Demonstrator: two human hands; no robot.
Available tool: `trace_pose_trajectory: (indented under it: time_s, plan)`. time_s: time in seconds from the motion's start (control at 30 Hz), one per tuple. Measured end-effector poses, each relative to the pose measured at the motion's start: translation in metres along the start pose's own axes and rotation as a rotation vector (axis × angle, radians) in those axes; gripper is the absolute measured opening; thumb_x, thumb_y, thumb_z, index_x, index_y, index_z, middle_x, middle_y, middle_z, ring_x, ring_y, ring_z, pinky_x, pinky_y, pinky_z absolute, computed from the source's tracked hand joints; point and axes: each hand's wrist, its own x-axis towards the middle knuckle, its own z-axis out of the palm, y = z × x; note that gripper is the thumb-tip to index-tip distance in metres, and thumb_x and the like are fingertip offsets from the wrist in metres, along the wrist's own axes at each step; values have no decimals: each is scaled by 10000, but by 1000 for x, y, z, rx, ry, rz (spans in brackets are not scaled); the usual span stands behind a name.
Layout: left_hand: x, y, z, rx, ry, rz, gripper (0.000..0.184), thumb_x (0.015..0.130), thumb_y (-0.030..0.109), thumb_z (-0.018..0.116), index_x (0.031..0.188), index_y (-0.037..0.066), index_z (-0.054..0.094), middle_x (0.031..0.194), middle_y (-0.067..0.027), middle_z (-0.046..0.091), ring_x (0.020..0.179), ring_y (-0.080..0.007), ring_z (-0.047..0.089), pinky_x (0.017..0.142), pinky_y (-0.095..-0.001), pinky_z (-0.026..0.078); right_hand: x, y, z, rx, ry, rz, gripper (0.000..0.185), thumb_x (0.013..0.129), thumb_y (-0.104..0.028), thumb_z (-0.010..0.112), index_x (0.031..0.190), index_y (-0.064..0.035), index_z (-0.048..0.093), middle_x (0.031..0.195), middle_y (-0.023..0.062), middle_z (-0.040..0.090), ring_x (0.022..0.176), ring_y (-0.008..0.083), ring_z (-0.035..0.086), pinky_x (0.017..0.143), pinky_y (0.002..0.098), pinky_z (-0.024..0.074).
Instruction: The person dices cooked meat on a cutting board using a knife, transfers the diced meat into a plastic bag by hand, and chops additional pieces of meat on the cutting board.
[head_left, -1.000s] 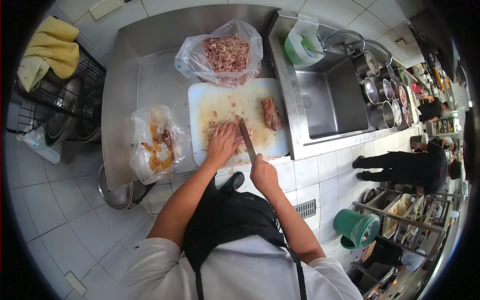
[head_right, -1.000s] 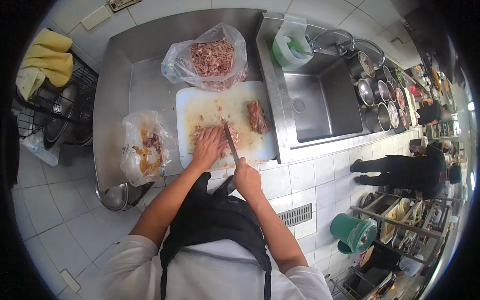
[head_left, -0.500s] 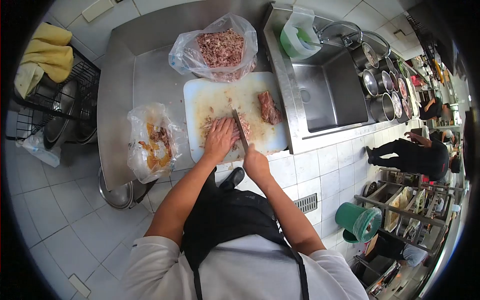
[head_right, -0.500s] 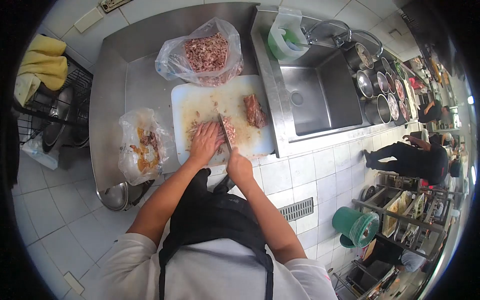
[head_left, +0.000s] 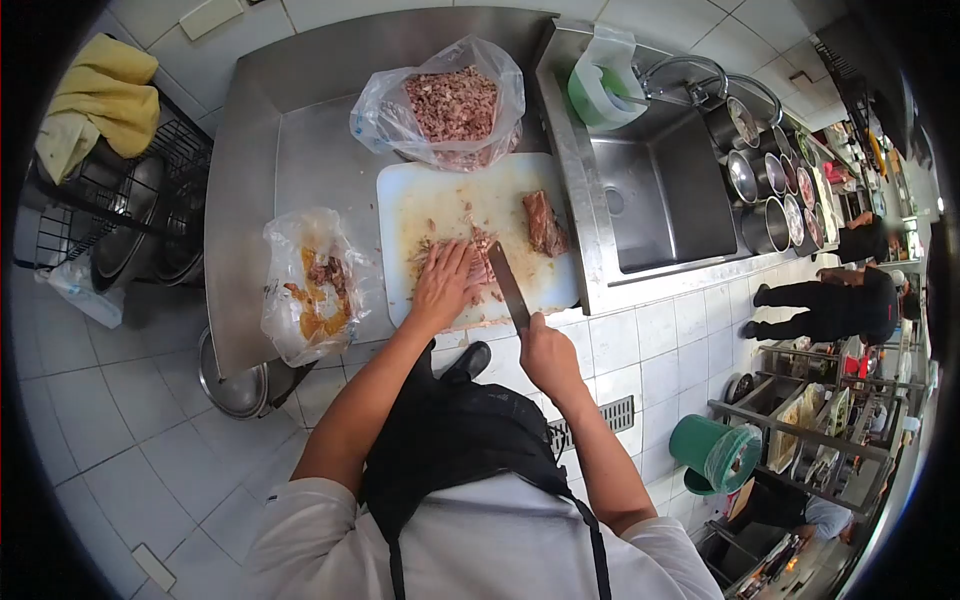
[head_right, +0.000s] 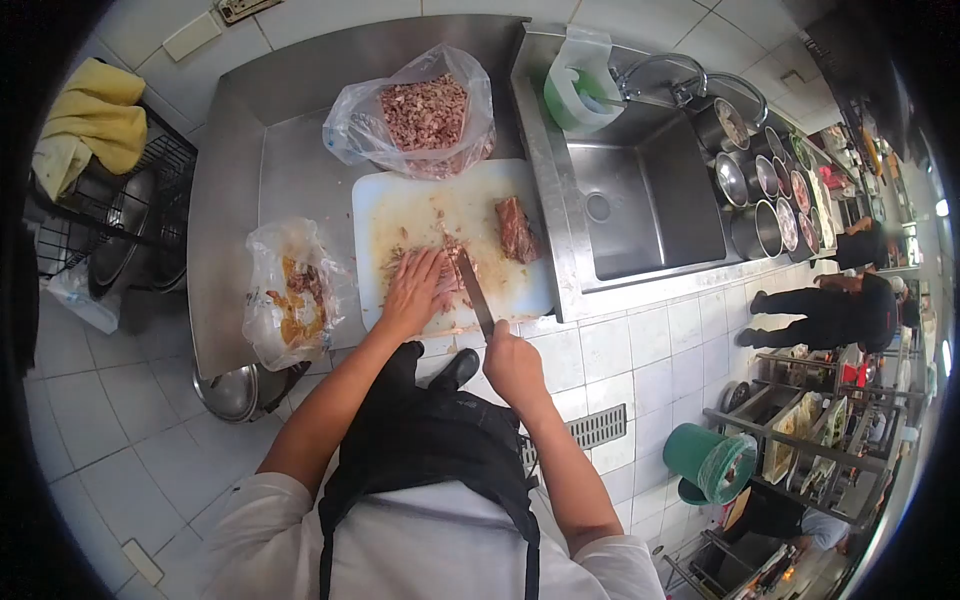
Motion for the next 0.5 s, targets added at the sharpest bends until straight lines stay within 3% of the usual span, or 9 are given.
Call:
trace_pose_trajectory:
  time_s: [0.5]
  plan:
    - [2,-7,17,56,70,43,675,909,309,731,1457,-37,539,1499,-165,558,1437,-315,475,1260,-507,291,25,-5,48,-2,12,17,101,935,-59,567,942,16,499,727,276,691,636,443,713,560,519,582]
